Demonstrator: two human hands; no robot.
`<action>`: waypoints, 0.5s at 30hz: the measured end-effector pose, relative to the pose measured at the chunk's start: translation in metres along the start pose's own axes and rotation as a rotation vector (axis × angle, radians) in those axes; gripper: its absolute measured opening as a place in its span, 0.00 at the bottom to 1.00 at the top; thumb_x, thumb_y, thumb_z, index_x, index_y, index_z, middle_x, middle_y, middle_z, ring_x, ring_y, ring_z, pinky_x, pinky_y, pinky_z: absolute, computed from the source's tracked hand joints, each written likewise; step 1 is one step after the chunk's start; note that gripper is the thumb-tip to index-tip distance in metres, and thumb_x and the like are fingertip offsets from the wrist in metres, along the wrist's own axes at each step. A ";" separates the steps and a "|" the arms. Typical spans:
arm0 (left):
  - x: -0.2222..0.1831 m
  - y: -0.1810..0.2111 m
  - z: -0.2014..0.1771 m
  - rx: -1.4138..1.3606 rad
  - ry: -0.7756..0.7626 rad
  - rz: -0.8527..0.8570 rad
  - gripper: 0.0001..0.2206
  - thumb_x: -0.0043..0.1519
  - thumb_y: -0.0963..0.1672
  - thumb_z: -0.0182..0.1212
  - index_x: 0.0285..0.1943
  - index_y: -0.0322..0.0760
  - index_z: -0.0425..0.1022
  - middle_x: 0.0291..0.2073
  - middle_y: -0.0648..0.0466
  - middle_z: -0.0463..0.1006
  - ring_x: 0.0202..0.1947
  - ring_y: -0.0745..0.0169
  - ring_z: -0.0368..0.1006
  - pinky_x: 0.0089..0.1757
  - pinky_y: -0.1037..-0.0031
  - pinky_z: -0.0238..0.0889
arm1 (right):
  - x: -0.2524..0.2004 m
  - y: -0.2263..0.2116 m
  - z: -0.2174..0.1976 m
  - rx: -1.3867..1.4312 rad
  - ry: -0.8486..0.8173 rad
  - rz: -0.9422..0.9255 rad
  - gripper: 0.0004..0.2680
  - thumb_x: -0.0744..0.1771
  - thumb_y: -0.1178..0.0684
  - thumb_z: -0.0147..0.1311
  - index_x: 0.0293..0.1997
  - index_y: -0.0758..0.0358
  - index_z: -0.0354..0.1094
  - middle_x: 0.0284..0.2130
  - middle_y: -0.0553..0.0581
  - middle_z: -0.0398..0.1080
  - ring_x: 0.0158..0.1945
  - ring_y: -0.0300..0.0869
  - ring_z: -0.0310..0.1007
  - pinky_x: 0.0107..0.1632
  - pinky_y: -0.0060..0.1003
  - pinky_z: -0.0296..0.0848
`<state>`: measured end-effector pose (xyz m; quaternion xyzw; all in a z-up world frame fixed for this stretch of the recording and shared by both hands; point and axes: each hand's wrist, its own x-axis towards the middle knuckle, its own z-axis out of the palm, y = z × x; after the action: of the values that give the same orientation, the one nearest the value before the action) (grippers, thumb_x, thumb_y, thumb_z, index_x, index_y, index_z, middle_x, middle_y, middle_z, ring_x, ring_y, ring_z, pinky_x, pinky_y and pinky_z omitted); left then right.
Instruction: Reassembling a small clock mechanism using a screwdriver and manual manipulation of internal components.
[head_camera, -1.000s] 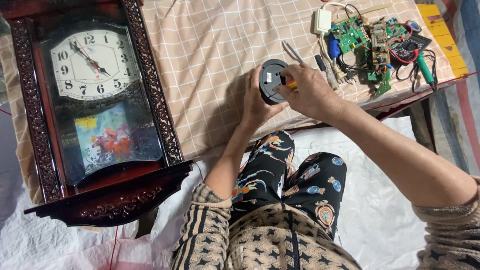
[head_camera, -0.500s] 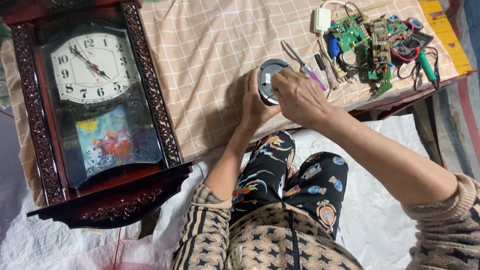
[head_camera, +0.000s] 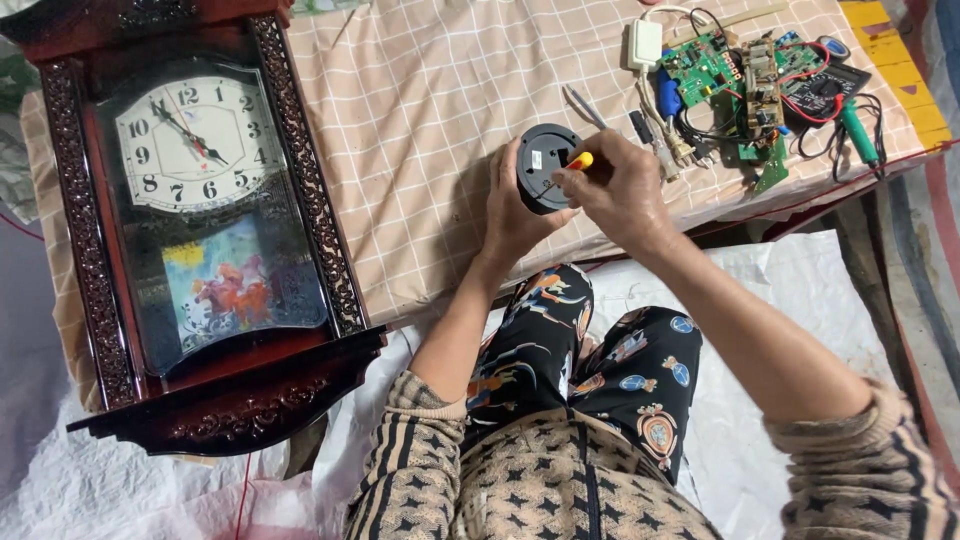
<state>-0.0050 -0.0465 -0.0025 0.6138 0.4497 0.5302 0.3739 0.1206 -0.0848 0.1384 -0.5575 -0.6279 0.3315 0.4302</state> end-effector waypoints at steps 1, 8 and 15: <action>0.001 -0.001 0.000 0.002 -0.001 0.000 0.56 0.36 0.47 0.86 0.76 0.43 0.53 0.67 0.44 0.58 0.67 0.37 0.64 0.64 0.52 0.60 | -0.004 0.007 0.002 0.002 0.001 0.000 0.08 0.67 0.61 0.64 0.49 0.67 0.70 0.29 0.61 0.74 0.29 0.40 0.77 0.37 0.30 0.78; 0.001 -0.006 -0.003 -0.019 -0.022 0.004 0.56 0.34 0.46 0.83 0.76 0.42 0.53 0.67 0.41 0.59 0.67 0.32 0.63 0.63 0.48 0.61 | -0.012 0.015 0.020 -0.042 0.088 -0.238 0.10 0.66 0.68 0.60 0.51 0.65 0.74 0.38 0.65 0.77 0.43 0.51 0.80 0.49 0.42 0.78; -0.003 0.013 -0.010 -0.032 -0.015 -0.013 0.54 0.36 0.46 0.81 0.77 0.40 0.54 0.68 0.40 0.58 0.69 0.32 0.61 0.65 0.50 0.57 | -0.009 0.012 0.011 0.177 -0.054 -0.156 0.11 0.70 0.60 0.54 0.59 0.66 0.68 0.42 0.63 0.73 0.42 0.43 0.74 0.49 0.38 0.78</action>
<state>-0.0127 -0.0532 0.0103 0.6089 0.4422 0.5302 0.3906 0.1157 -0.0910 0.1211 -0.4578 -0.6490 0.3661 0.4850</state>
